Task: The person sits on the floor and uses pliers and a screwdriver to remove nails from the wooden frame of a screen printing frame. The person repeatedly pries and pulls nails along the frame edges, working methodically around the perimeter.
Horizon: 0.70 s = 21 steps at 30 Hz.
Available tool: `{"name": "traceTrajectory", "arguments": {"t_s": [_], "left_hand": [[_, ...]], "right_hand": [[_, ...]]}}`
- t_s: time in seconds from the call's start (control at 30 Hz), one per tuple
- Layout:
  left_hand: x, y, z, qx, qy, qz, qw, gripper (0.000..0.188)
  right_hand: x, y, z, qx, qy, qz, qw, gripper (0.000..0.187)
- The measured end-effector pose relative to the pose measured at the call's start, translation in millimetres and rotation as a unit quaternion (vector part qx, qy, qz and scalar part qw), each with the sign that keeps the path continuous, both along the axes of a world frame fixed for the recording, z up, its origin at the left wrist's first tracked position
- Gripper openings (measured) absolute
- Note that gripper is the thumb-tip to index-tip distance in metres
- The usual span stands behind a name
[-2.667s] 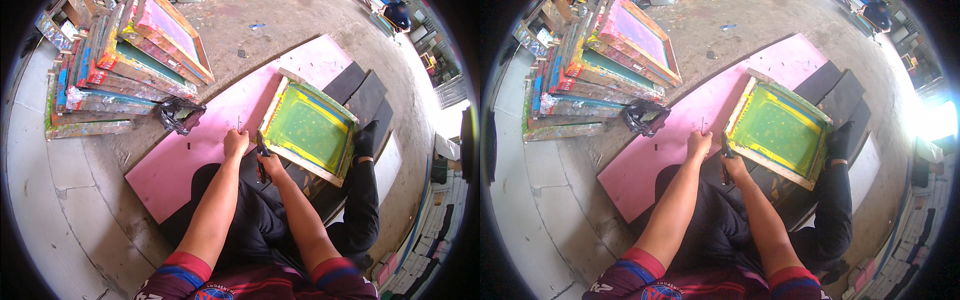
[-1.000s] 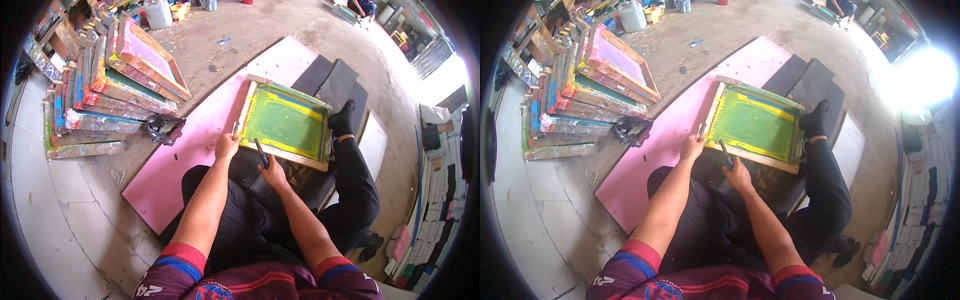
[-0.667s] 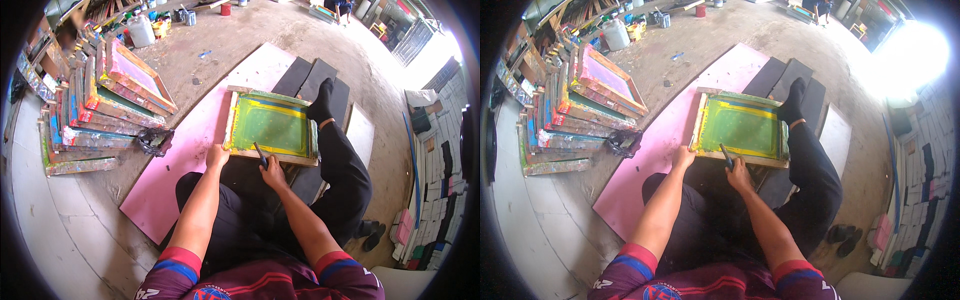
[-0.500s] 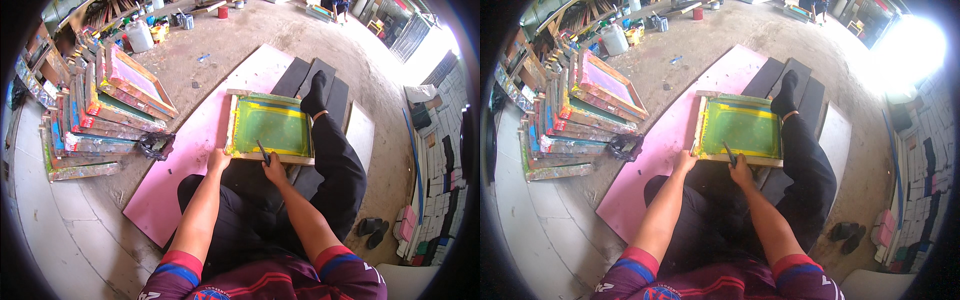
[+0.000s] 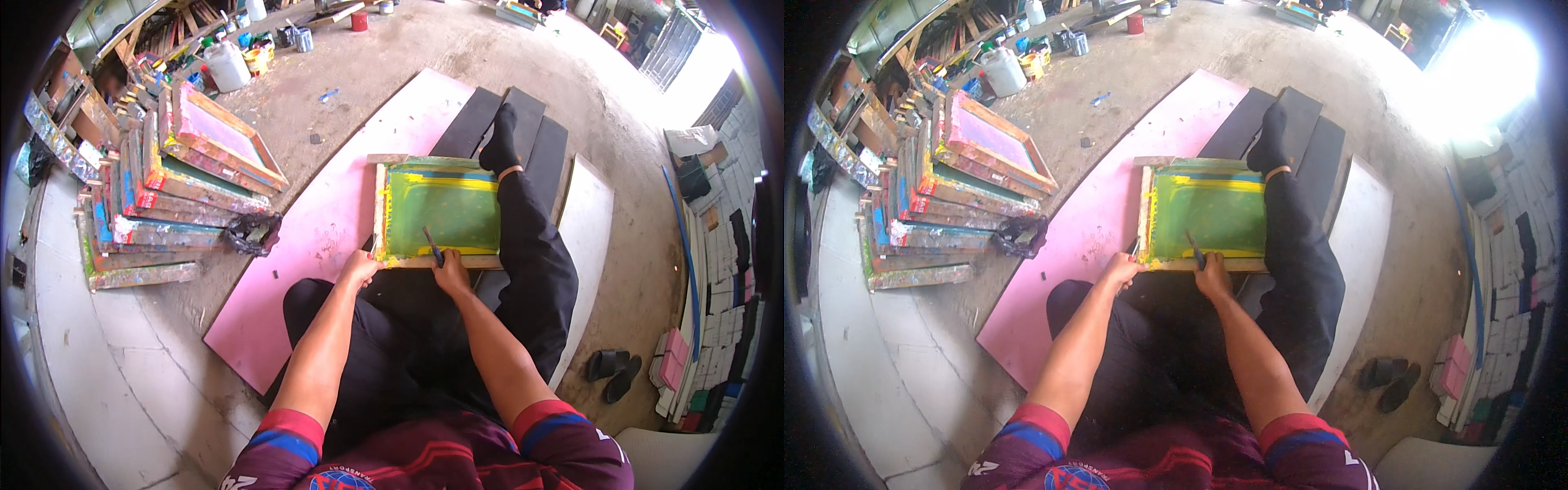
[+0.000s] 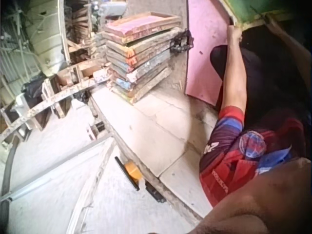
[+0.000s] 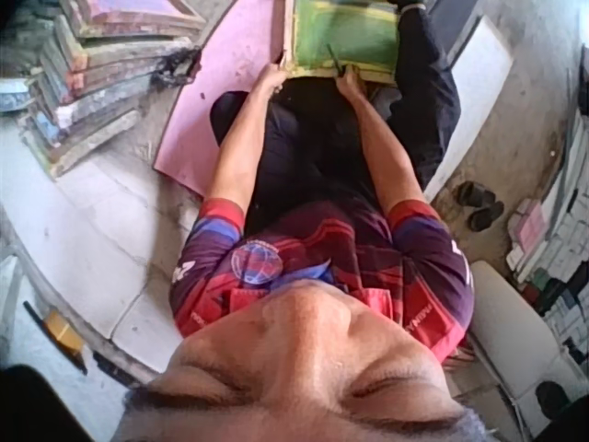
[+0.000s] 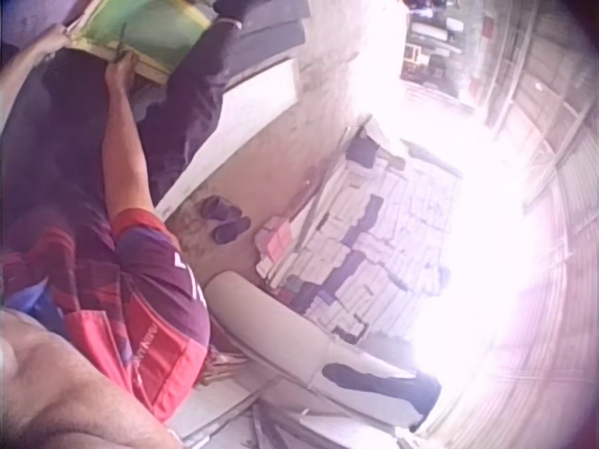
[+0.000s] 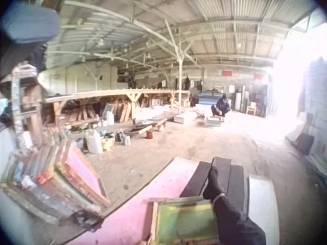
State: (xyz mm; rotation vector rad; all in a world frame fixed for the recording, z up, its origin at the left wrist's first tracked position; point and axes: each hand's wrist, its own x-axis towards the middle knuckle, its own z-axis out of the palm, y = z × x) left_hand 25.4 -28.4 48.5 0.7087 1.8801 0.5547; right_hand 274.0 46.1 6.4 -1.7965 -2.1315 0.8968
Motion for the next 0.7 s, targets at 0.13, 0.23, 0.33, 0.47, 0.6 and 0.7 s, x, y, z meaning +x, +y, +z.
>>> {"name": "traceTrajectory", "arguments": {"t_s": [0.13, 0.23, 0.33, 0.47, 0.6, 0.7], "left_hand": [[18, -9, -7, 0.012, 0.003, 0.031, 0.999, 0.029], [28, -13, -13, 0.032, -0.002, 0.055, 0.998, 0.023], [38, -20, -27, 0.067, -0.021, 0.093, 0.993, 0.034], [32, -23, -35, 0.077, -0.053, 0.083, 0.992, 0.041], [34, -25, -36, 0.107, 0.091, 0.052, 0.989, 0.039], [44, -18, -33, 0.108, 0.210, 0.012, 0.972, 0.038]], "right_hand": [[7, -23, 12, -0.032, -0.009, -0.006, 0.999, 0.040], [16, -32, 17, -0.053, -0.015, -0.013, 0.998, 0.042], [27, -38, 14, -0.078, 0.001, -0.018, 0.997, 0.044], [33, -40, 11, -0.075, 0.033, -0.040, 0.996, 0.047], [30, -48, 43, -0.097, 0.071, -0.042, 0.992, 0.048], [31, -51, 25, -0.061, 0.084, -0.007, 0.995, 0.047]]}}
